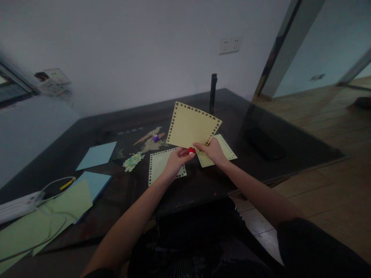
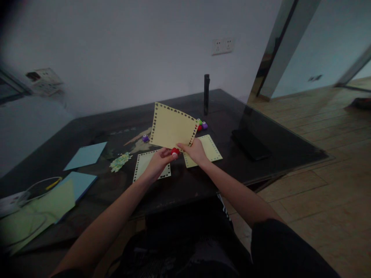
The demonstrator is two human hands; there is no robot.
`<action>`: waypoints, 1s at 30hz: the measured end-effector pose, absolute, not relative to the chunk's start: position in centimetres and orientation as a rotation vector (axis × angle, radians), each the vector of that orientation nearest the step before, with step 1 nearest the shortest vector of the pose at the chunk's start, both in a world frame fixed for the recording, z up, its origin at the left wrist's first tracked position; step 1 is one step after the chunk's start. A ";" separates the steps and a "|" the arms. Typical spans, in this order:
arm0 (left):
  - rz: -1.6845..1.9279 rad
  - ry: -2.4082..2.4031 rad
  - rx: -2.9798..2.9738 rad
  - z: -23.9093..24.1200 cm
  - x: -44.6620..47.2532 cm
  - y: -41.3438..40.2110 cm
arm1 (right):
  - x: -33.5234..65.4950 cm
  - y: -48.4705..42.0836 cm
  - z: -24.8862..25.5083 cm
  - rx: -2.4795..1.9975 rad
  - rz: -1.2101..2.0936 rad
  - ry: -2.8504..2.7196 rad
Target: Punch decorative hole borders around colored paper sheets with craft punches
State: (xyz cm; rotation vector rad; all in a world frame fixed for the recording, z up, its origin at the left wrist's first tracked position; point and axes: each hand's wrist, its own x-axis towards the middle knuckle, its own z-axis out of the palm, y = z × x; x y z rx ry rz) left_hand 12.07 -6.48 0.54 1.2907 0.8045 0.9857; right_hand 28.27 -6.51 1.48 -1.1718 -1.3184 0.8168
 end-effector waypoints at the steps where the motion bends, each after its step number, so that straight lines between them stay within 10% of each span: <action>1: 0.983 0.801 1.293 0.5 12.1 -6.5 | 28.2 -6.6 1.5 -1.173 0.816 -1.322; 30: 1.076 0.812 1.540 -0.3 11.9 -6.0 | 28.3 -6.5 1.4 -1.097 0.770 -1.241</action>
